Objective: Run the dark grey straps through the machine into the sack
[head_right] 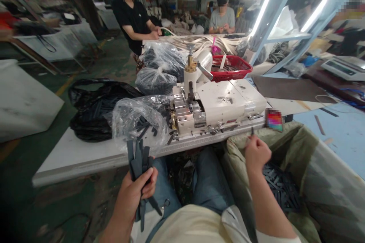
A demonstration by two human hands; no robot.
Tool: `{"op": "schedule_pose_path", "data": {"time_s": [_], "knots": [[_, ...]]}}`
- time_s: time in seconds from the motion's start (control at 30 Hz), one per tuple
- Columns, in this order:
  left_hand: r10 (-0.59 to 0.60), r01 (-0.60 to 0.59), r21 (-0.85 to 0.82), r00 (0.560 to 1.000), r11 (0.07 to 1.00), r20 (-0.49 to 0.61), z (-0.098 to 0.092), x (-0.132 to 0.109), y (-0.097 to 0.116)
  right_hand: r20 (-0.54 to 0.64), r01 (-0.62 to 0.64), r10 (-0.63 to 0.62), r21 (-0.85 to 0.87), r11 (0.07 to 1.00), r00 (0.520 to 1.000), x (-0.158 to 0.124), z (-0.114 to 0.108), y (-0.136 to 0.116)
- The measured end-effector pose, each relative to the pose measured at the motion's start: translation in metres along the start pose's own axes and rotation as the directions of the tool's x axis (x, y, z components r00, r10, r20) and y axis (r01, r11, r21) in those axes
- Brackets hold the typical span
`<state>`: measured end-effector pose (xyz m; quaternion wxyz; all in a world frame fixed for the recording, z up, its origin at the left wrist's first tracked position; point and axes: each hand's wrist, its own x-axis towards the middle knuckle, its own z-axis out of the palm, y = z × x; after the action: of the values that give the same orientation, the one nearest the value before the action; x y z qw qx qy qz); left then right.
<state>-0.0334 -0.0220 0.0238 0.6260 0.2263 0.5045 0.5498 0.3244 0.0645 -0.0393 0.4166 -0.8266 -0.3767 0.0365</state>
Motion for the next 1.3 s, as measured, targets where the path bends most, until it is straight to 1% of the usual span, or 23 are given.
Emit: {"op": "schedule_pose_path", "data": {"time_s": [0.03, 0.07, 0.1, 0.13, 0.2, 0.23, 0.27, 0.3, 0.33, 0.37, 0.4, 0.43, 0.5, 0.57, 0.7, 0.77, 0.9, 1.0, 1.1, 1.17, 1.23, 1.27, 1.3], "knots": [[-0.027, 0.027, -0.005, 0.999, 1.0, 0.036, 0.0, 0.002, -0.002, -0.018, 0.003, -0.007, -0.211, 0.977, 1.0, 0.005, -0.017, 0.024], [-0.054, 0.055, -0.007, 0.996, 0.998, 0.076, 0.001, 0.004, -0.004, -0.02, 0.041, -0.051, -0.351, 0.935, 0.999, 0.007, -0.031, 0.043], [-0.08, 0.081, -0.005, 0.99, 0.997, 0.118, 0.003, 0.007, -0.006, -0.019, 0.061, -0.076, -0.422, 0.905, 0.997, 0.007, -0.042, 0.053], [-0.103, 0.104, -0.001, 0.982, 0.995, 0.158, 0.005, 0.009, -0.009, 0.026, 0.1, -0.098, -0.418, 0.903, 0.995, 0.004, -0.049, 0.054], [-0.138, 0.139, 0.012, 0.964, 0.99, 0.227, 0.013, 0.013, -0.013, 0.205, 0.145, -0.104, -0.195, 0.97, 0.973, -0.013, -0.053, 0.031], [-0.155, 0.153, 0.025, 0.955, 0.988, 0.255, 0.017, 0.014, -0.016, 0.351, 0.121, -0.112, -0.004, 0.993, 0.93, -0.026, -0.05, 0.01], [-0.175, 0.169, 0.043, 0.944, 0.985, 0.281, 0.021, 0.014, -0.017, 0.518, 0.055, -0.158, 0.209, 0.976, 0.841, -0.041, -0.044, -0.016], [-0.196, 0.185, 0.067, 0.933, 0.981, 0.302, 0.025, 0.014, -0.018, 0.648, -0.032, -0.246, 0.386, 0.922, 0.72, -0.057, -0.037, -0.042], [-0.222, 0.202, 0.095, 0.92, 0.975, 0.322, 0.028, 0.012, -0.019, 0.713, -0.112, -0.349, 0.513, 0.851, 0.608, -0.072, -0.028, -0.069], [-0.248, 0.219, 0.122, 0.909, 0.968, 0.336, 0.029, 0.011, -0.019, 0.727, -0.165, -0.445, 0.599, 0.784, 0.522, -0.086, -0.02, -0.093], [-0.269, 0.232, 0.144, 0.9, 0.962, 0.344, 0.029, 0.009, -0.019, 0.706, -0.169, -0.531, 0.661, 0.731, 0.467, -0.097, -0.013, -0.113], [-0.283, 0.242, 0.158, 0.895, 0.957, 0.344, 0.028, 0.006, -0.018, 0.679, -0.139, -0.591, 0.699, 0.701, 0.434, -0.106, -0.006, -0.128], [-0.289, 0.246, 0.166, 0.899, 0.955, 0.33, 0.023, 0.002, -0.015, 0.657, -0.088, -0.639, 0.721, 0.687, 0.401, -0.118, 0.004, -0.147], [-0.275, 0.233, 0.165, 0.909, 0.958, 0.313, 0.017, -0.001, -0.012, 0.707, -0.153, -0.589, 0.682, 0.715, 0.392, -0.125, 0.01, -0.152], [-0.259, 0.215, 0.168, 0.913, 0.962, 0.315, 0.01, -0.003, -0.007, 0.807, -0.444, -0.42, 0.582, 0.681, 0.414, -0.139, 0.015, -0.147], [-0.267, 0.222, 0.171, 0.91, 0.96, 0.317, 0.01, -0.002, -0.006, 0.812, -0.517, -0.372, 0.576, 0.633, 0.449, -0.141, 0.016, -0.143], [-0.28, 0.24, 0.164, 0.914, 0.957, 0.294, 0.006, 0.001, -0.004, 0.778, -0.612, -0.264, 0.617, 0.494, 0.571, -0.121, 0.016, -0.14], [-0.254, 0.236, 0.101, 0.931, 0.967, 0.26, 0.001, 0.004, -0.002, 0.771, -0.659, -0.225, 0.629, 0.413, 0.596, -0.101, 0.013, -0.136], [-0.178, 0.18, 0.01, 0.955, 0.984, 0.238, 0.002, 0.008, -0.001, 0.755, -0.653, -0.227, 0.65, 0.39, 0.616, -0.1, 0.01, -0.13], [-0.142, 0.149, -0.014, 0.963, 0.989, 0.23, 0.006, 0.009, -0.002, 0.715, -0.597, -0.281, 0.693, 0.404, 0.64, -0.109, 0.008, -0.123], [-0.113, 0.118, -0.011, 0.971, 0.993, 0.211, 0.011, 0.011, -0.003, 0.636, -0.479, -0.418, 0.768, 0.426, 0.649, -0.119, 0.005, -0.117], [-0.096, 0.099, -0.005, 0.976, 0.995, 0.194, 0.013, 0.012, -0.003, 0.577, -0.392, -0.516, 0.814, 0.43, 0.633, -0.123, 0.002, -0.114], [-0.076, 0.077, -0.002, 0.983, 0.997, 0.169, 0.015, 0.013, -0.003, 0.511, -0.295, -0.623, 0.857, 0.422, 0.593, -0.125, 0.0, -0.111]]}}
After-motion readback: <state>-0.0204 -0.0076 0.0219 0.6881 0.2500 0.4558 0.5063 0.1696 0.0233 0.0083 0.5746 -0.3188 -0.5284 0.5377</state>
